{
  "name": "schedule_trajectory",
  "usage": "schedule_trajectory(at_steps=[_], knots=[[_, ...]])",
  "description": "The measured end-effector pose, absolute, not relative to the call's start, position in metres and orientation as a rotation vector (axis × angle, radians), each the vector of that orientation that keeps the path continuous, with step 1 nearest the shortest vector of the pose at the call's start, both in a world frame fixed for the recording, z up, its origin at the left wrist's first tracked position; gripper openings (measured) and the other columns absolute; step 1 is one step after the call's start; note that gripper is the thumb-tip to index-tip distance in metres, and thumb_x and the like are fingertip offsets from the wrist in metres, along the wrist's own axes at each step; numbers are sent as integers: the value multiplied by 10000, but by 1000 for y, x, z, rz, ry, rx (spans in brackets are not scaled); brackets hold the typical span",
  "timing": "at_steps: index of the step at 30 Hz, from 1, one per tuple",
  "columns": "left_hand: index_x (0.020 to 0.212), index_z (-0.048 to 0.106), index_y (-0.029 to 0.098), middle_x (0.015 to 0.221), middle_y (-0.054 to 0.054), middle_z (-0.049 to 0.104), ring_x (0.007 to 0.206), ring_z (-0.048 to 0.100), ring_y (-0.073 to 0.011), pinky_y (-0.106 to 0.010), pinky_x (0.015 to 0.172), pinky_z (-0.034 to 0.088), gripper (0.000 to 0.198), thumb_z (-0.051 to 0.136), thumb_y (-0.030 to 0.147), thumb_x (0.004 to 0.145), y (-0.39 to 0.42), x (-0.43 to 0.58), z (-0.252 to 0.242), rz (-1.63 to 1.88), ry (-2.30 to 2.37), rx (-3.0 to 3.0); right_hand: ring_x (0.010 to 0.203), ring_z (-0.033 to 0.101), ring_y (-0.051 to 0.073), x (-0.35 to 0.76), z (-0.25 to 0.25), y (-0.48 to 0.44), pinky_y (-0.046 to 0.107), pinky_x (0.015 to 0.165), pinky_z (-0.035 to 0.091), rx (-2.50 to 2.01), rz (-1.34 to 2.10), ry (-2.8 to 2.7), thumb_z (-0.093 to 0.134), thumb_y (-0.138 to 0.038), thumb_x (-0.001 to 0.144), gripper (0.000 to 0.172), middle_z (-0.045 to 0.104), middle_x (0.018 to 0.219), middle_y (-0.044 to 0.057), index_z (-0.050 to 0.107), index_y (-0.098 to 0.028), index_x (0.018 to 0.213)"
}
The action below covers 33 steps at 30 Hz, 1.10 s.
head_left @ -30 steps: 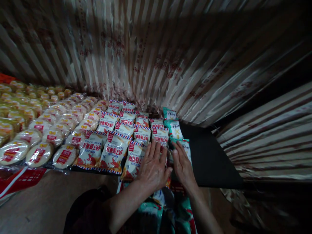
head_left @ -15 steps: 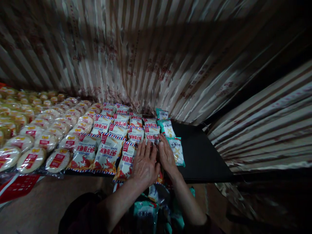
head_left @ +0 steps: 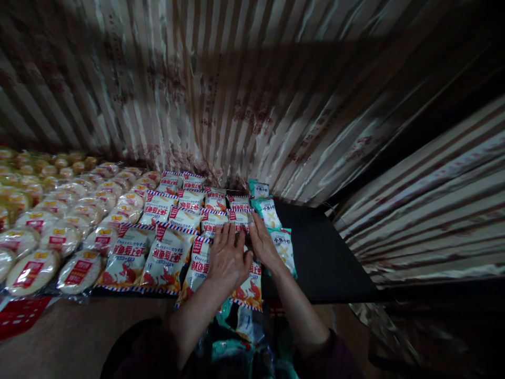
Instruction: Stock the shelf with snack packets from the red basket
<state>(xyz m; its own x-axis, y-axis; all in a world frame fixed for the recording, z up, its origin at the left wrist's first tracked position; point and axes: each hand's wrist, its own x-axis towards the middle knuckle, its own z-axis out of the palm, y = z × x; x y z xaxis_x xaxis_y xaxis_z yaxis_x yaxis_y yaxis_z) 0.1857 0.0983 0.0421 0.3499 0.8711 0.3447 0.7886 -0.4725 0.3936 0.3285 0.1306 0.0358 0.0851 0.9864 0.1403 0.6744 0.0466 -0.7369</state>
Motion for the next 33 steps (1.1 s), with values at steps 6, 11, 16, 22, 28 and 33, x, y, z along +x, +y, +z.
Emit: schedule_trajectory(at_steps=[6, 11, 16, 22, 28, 33], knots=[[1295, 522, 109, 1400, -183, 472, 1379, 302, -341, -535, 1129, 238, 553, 449, 456, 871, 103, 182, 45, 739, 1588, 2423, 1418, 251, 247, 330, 39, 148, 488, 1166, 174, -1744, 648, -1659, 266, -653, 895, 721, 349, 1503, 117, 328, -193, 1447], [1292, 528, 105, 1380, -184, 496, 1362, 342, -325, -525, 1137, 230, 551, 428, 459, 882, 108, 179, 44, 703, 1598, 2420, 1412, 267, 246, 324, 40, 155, 489, 1163, 187, -1715, 681, -1626, 282, -650, 893, 693, 360, 1500, 97, 344, -228, 1439], [1296, 528, 126, 1380, -162, 504, 1360, 349, -318, -522, 1134, 245, 543, 425, 465, 884, 109, 178, 45, 735, 1610, 2416, 1406, 277, 262, 325, 41, 160, 497, 1155, 211, -1763, 589, -1621, 267, -631, 904, 690, 381, 1482, 122, 380, -189, 1421], [1279, 547, 129, 1362, -152, 525, 1353, 358, -318, -518, 1123, 276, 502, 402, 431, 905, 120, 175, 50, 776, 1661, 2393, 1399, 285, 280, 328, 43, 176, 496, 1118, 292, -1737, 413, -1881, 279, -575, 929, 595, 474, 1406, 124, 518, -197, 1320], [1272, 555, 140, 1346, -133, 545, 1351, 362, -315, -519, 1121, 274, 498, 389, 437, 909, 127, 177, 52, 734, 1640, 2398, 1372, 345, 260, 325, 51, 190, 437, 1089, 344, -1777, 405, -2034, 329, -516, 941, 488, 533, 1340, 113, 655, -215, 1144], [1251, 572, 150, 1317, -126, 572, 1309, 423, -314, -522, 1103, 300, 480, 409, 432, 899, 127, 178, 50, 736, 1677, 2395, 1346, 385, 275, 319, 57, 195, 441, 1069, 356, -1862, 356, -2106, 313, -460, 959, 472, 501, 1354, 156, 645, -180, 1144]])
